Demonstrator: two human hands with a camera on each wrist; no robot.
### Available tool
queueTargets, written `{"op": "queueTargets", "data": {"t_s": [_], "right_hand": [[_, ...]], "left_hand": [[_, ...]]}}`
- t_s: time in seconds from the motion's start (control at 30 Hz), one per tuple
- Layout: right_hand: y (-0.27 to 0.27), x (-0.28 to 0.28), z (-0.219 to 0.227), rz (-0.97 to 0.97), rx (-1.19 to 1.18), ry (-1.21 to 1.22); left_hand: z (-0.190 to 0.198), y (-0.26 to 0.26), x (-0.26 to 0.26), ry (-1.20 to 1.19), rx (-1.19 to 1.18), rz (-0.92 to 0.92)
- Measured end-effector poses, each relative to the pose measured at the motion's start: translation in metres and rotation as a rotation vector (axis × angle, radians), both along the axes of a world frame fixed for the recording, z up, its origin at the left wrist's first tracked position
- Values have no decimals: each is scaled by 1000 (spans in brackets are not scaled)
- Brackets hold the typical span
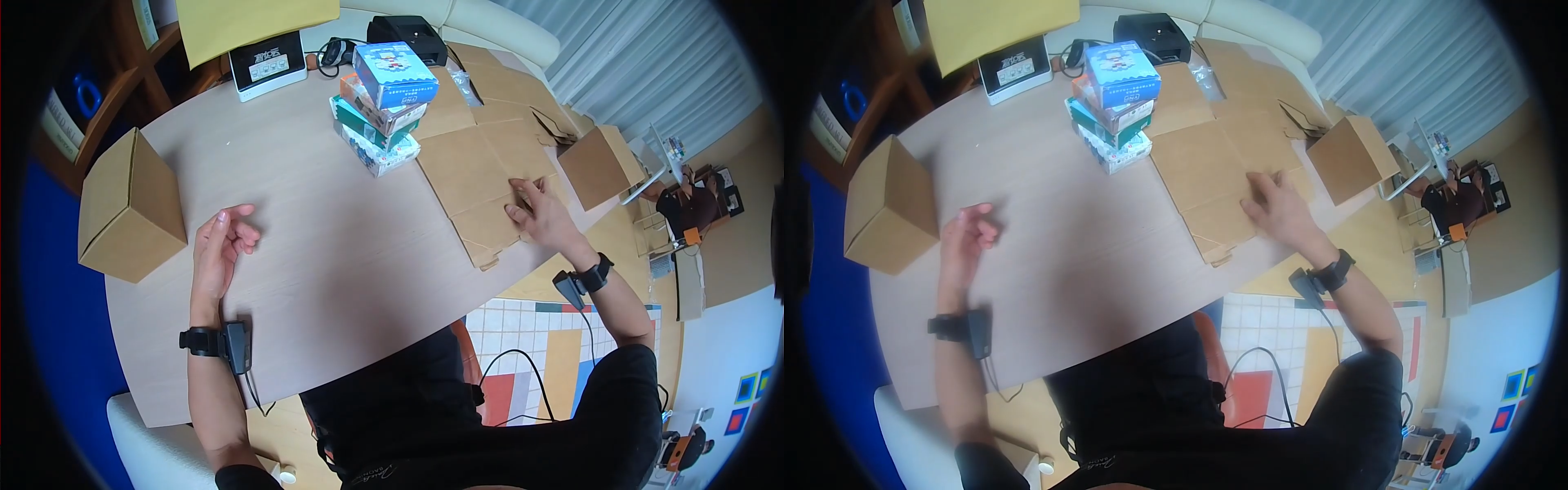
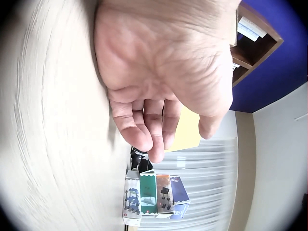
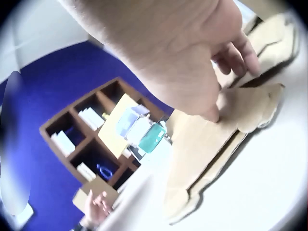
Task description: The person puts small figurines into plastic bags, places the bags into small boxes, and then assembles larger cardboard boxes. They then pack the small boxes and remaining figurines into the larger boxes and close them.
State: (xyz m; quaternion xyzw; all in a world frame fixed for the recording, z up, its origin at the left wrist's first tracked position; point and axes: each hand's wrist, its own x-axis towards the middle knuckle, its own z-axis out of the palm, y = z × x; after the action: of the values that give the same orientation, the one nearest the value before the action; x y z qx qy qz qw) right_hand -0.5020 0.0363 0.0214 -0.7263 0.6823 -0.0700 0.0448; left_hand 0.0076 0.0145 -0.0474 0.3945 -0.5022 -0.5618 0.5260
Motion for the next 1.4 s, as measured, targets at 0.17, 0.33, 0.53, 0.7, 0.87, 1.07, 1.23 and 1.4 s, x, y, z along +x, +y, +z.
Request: {"op": "queueTargets", "data": {"t_s": [0.17, 0.33, 0.53, 0.7, 0.87, 1.07, 1.23, 1.4], "right_hand": [[4, 57, 3, 423, -163, -21], [-23, 68, -31, 496, -125, 33], [-40, 50, -37, 407, -108, 27], [-46, 45, -41, 392, -125, 22], [-47, 58, -31, 368, -181, -112], [-51, 112, 2, 512, -319, -376], [-39, 193, 8, 727, -219, -697], [-44, 244, -22, 715, 120, -1030]], "left_hand": [[5, 0, -2, -16, 9, 7], [1, -1, -1, 7, 4, 6], [2, -1, -1, 0, 16, 4], [0, -2, 0, -5, 19, -2], [1, -1, 0, 2, 8, -21], [5, 0, -2, -10, 37, -6], [19, 8, -5, -252, -171, 305], [81, 24, 39, -985, -778, 920]]}}
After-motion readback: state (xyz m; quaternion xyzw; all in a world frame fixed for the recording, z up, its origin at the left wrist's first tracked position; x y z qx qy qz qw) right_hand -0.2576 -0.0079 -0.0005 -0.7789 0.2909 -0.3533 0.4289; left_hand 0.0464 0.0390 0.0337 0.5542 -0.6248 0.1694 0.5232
